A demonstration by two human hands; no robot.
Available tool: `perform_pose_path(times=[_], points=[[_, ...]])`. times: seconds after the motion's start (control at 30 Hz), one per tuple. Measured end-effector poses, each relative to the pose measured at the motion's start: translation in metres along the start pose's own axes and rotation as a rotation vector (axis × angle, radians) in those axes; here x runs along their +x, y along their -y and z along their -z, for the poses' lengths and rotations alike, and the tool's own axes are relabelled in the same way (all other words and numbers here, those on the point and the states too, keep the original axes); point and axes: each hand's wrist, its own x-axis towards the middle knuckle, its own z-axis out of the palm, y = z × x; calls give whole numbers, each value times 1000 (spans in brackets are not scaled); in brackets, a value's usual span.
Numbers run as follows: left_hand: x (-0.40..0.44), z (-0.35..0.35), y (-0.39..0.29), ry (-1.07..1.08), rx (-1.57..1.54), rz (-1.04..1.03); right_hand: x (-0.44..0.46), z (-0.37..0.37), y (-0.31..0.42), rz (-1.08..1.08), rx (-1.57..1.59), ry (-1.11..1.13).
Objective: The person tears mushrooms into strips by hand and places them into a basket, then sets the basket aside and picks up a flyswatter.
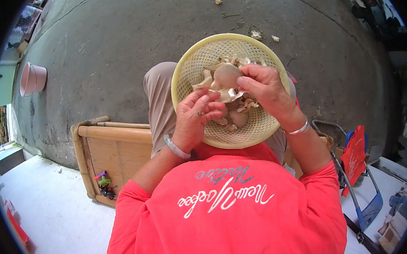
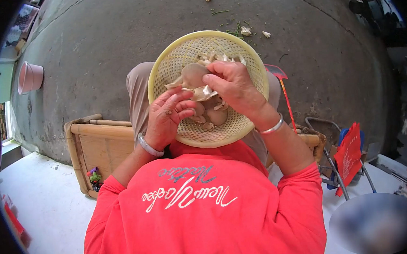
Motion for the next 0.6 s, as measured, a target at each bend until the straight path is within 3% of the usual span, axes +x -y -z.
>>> perform_pose_path(times=[0.07, 0.2, 0.4, 0.5, 0.6], points=[[0, -3, -2, 145, 26, 99, -11, -10, 4, -219, 765, -41], [-3, -6, 0, 213, 117, 62, -23, -30, 6, -263, 1066, -6], [-4, -6, 7, 154, -16, -144, -27, -19, -9, -136, 589, 221], [-3, 1, 8, 173, 102, -102, -24, -20, -2, -30, 349, 35], [-2, 5, 8, 221, 243, -60, -24, -20, 6, 0, 277, 131]])
